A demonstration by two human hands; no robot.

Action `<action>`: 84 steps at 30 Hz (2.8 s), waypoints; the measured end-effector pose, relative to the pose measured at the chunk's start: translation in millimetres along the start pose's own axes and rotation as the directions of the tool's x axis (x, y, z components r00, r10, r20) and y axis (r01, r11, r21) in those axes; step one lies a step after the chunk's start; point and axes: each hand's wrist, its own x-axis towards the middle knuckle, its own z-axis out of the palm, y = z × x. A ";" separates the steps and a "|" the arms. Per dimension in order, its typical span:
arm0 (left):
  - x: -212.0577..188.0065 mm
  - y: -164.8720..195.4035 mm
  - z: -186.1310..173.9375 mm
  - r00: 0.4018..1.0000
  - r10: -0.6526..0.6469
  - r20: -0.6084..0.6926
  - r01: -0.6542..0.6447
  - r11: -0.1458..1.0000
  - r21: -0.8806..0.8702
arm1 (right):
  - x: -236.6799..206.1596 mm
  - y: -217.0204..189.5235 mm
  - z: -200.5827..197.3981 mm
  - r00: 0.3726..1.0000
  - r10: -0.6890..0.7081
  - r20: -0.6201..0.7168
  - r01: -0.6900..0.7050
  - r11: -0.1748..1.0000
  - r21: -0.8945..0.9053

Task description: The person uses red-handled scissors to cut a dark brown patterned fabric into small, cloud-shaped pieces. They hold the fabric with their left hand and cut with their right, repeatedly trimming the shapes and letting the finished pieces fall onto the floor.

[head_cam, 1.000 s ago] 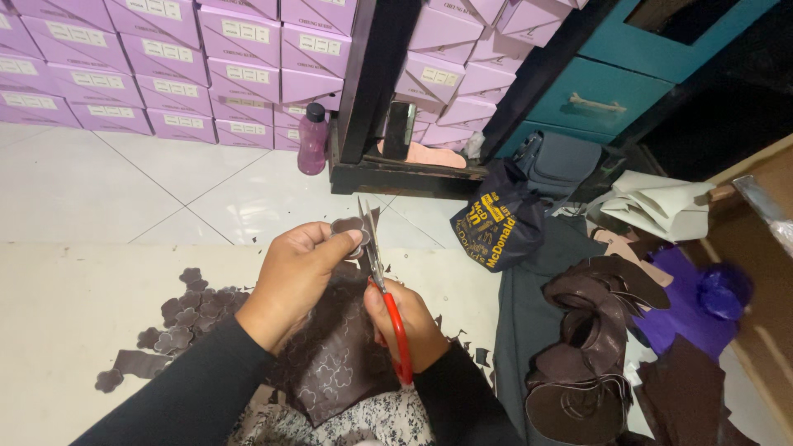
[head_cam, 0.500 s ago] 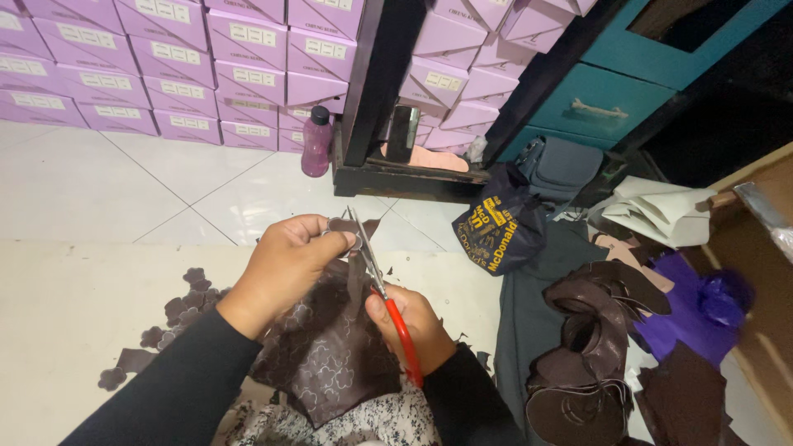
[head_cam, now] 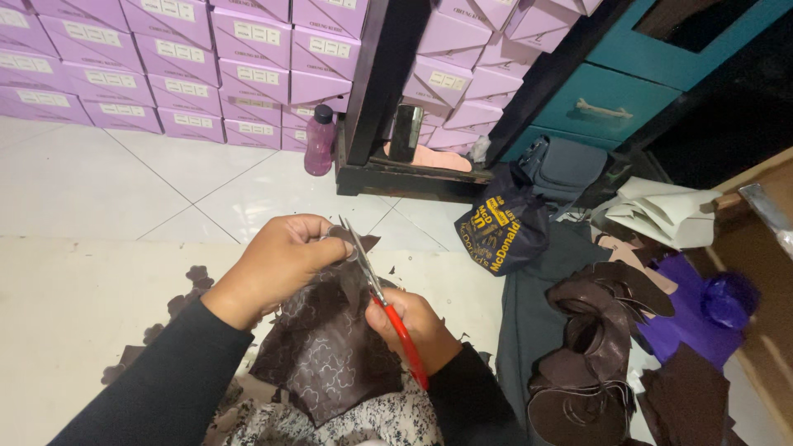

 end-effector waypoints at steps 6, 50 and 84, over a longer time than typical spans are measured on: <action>0.7 2.2 -0.5 1.000 -0.023 -0.002 0.023 1.000 -0.011 | -1.2 0.2 -3.3 1.000 0.024 0.011 -0.025 0.999 0.025; -3.6 6.1 3.7 0.999 -0.038 0.017 0.038 0.999 -0.001 | -1.7 2.9 -3.6 0.998 -0.030 0.051 0.026 0.996 0.083; 6.1 -15.9 22.9 0.997 -0.052 0.055 0.070 0.910 -0.408 | 3.1 15.5 -5.3 0.990 -0.115 0.086 0.085 0.953 0.290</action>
